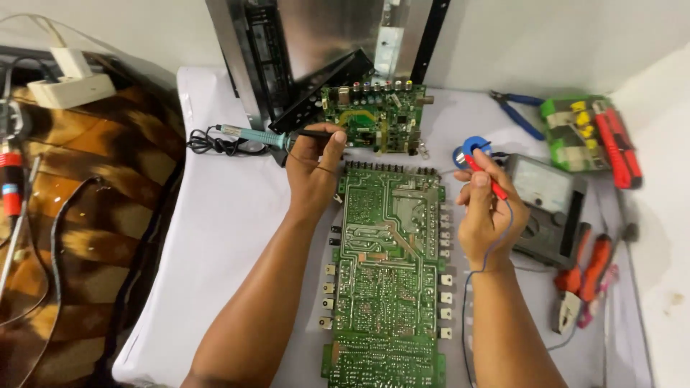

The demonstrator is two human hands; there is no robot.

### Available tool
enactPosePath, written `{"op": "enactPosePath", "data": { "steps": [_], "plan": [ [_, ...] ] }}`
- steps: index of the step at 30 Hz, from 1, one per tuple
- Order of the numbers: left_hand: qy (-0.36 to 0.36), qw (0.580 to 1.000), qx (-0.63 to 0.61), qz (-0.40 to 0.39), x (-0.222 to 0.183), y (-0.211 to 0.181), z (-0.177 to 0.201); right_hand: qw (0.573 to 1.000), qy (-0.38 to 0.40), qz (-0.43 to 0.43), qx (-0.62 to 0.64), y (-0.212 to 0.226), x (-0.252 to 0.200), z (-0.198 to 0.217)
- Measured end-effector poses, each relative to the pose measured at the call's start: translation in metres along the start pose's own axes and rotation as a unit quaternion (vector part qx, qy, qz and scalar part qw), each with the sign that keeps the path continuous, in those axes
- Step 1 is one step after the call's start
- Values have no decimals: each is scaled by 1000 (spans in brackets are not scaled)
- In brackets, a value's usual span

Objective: Testing various components and trace points on a large circuit board using a multimeter.

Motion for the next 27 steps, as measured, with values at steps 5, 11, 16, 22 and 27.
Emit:
{"op": "enactPosePath", "data": {
  "steps": [5,11,16,22,27],
  "plan": [
    [-14,997,76,-19,-5,3,3,1000,20,-6,-6,7,1,-7],
    [-32,983,182,-15,-1,-7,-1,999,12,-43,-29,9,9,0],
    [-37,983,178,14,-10,-6,-2,995,5,-94,13,9,6,-5],
    [-35,992,111,48,-9,-3,3,993,41,-99,42,-6,5,-12],
    [-1,992,126,29,-11,-10,-4,993,72,-41,85,-12,1,-9]
  ]
}}
Point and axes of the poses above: each hand's wrist, its own x-axis towards the middle knuckle, its own z-axis out of the back of the hand, y = z × x, the point moved 2 cm from there along x, towards the middle knuckle, and after that the axes turned 11 degrees about y, right-handed, at the moved point
